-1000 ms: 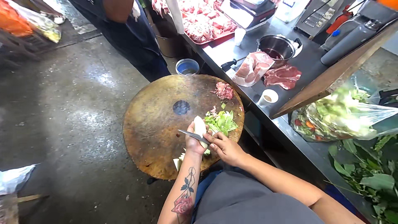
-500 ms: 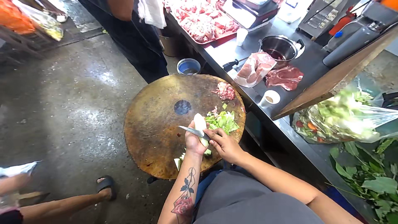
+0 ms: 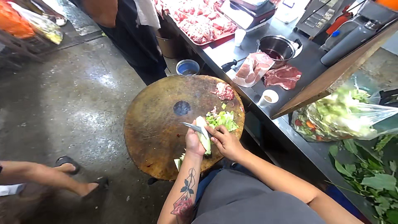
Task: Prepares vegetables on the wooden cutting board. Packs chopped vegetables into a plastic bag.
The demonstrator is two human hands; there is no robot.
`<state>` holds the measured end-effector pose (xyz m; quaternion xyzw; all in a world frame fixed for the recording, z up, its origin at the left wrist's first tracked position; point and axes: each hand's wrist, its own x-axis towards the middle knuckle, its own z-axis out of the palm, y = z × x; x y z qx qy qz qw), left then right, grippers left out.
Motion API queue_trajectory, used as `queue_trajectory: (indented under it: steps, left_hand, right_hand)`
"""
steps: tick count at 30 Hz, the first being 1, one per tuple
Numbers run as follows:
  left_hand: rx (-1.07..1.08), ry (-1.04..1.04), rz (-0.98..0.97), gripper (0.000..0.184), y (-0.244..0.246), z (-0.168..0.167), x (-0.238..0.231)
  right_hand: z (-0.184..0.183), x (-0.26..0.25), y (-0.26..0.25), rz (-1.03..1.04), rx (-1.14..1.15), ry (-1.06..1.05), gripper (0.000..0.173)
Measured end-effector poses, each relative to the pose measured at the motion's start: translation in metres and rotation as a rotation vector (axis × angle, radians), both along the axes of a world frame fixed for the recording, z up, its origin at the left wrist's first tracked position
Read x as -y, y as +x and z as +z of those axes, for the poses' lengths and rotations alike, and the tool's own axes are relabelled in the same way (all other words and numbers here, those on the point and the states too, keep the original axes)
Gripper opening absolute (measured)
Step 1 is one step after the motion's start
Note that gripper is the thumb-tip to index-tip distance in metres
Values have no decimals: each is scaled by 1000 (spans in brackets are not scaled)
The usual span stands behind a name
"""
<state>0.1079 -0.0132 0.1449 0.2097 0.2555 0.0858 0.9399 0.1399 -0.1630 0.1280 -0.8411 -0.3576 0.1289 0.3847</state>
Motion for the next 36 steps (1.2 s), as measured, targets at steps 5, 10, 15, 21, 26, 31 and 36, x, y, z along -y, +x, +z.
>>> queue_trajectory:
  steps: [5,10,15,21,26,31,36]
  left_hand:
    - [-72,37,27,51,-1,0,6]
    - [-231,76,-98,45,-7,-9,21]
    - [-377,24,-158,49,-17,-28,20]
    - [-467,234,68,32,-80,-40,-59]
    - [-677,382,412,31,-139,-60,-120]
    - [-809,665,305,44,-180,-88,-138]
    - [-782,917,57,44,-190,-105,-123]
  right_hand:
    - [-6,-1,3,-13,-27,-38,45]
    - [-14,-10,20,-103,-145,-55,47]
    - [-25,-6,55,-217,-133,-344,68]
    - [-37,22,49,-240,-228,-387,68]
    - [-53,-7,-26,210,-458,-334,47]
    - [-67,-62,-79,527,-520,-564,47]
    - [-68,-74,-79,331,-436,-680,47]
